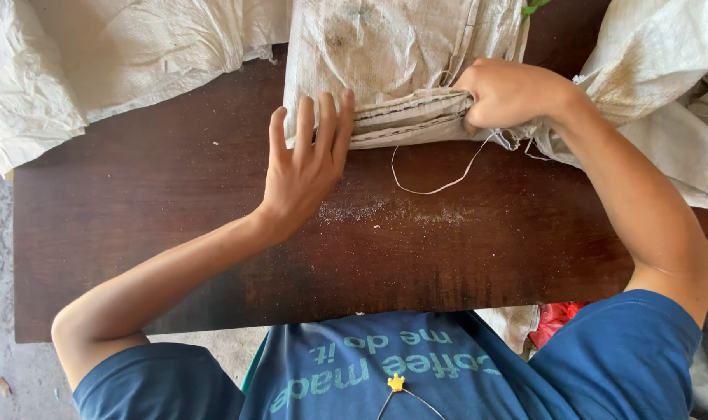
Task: The person folds several large white woven sacks on a wooden table. They smooth out each sack, fold it into a compact rectangular shape, and place the finished bundle into a larger sack to the right. The process is repeated for multiple sacks throughout the video.
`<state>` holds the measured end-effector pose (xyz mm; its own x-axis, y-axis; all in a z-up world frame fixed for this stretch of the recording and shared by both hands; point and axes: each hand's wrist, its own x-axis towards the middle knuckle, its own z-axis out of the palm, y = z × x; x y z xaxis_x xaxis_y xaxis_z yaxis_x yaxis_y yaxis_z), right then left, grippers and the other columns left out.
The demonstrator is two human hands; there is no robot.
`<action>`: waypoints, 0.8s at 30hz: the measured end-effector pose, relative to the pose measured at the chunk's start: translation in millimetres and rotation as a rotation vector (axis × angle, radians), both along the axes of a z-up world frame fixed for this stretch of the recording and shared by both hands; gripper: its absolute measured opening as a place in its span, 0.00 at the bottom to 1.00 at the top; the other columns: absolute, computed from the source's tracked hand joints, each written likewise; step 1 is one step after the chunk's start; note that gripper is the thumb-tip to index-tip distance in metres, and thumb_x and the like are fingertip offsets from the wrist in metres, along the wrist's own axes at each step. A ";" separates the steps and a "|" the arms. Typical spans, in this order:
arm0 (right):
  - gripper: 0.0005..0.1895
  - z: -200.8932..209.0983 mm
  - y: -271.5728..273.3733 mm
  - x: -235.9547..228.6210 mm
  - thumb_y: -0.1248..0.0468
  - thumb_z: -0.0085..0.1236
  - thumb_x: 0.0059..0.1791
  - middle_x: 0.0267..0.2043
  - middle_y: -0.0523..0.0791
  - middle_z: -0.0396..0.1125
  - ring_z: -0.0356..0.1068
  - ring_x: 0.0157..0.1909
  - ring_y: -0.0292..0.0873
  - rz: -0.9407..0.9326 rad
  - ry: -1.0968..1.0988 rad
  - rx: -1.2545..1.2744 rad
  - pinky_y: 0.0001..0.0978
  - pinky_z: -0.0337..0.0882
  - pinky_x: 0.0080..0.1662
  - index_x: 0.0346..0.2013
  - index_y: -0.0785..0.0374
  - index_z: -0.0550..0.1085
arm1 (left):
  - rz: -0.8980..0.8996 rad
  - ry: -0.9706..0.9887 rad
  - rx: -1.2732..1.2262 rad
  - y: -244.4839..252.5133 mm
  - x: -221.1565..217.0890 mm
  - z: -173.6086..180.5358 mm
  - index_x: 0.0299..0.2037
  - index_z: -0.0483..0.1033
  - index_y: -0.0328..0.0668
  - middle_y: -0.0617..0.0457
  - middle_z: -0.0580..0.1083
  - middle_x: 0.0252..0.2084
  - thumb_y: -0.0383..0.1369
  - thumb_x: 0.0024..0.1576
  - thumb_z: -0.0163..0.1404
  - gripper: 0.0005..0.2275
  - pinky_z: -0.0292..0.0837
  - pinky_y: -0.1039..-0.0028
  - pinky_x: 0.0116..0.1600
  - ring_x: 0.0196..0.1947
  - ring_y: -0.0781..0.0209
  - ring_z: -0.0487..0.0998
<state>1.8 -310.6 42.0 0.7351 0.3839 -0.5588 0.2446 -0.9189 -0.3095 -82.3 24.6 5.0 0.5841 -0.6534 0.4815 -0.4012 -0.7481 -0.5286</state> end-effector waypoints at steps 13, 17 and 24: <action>0.23 50.5 37.4 -54.8 0.75 0.56 0.42 0.28 0.49 0.67 0.68 0.23 0.43 -0.012 -0.091 -0.165 0.37 0.72 0.25 0.52 0.67 0.67 | -0.160 0.700 0.183 -10.1 70.8 26.3 0.51 0.69 0.31 0.53 0.72 0.26 0.25 0.49 0.56 0.18 0.64 0.80 0.17 0.19 0.69 0.67; 0.47 64.8 48.1 -109.1 0.63 0.63 0.39 0.66 0.58 0.59 0.62 0.65 0.56 0.274 -1.021 -0.191 0.58 0.68 0.65 0.73 0.59 0.58 | -0.227 0.881 0.160 -12.8 79.4 40.0 0.52 0.67 0.30 0.55 0.67 0.16 0.23 0.48 0.51 0.19 0.58 0.76 0.13 0.11 0.67 0.62; 0.37 -46.5 33.9 -113.3 0.54 0.55 0.60 0.80 0.52 0.40 0.41 0.81 0.59 0.270 -1.307 -0.273 0.78 0.41 0.70 0.78 0.57 0.48 | -0.167 1.088 0.064 2.6 88.5 45.4 0.70 0.58 0.43 0.55 0.65 0.14 0.19 0.45 0.44 0.35 0.55 0.75 0.13 0.09 0.65 0.60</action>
<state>-111.6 -276.8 -4.5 0.7018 0.5889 0.4009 0.3963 -0.7904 0.4672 6.2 27.2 50.4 0.5778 -0.7688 -0.2742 -0.7691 -0.6253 0.1325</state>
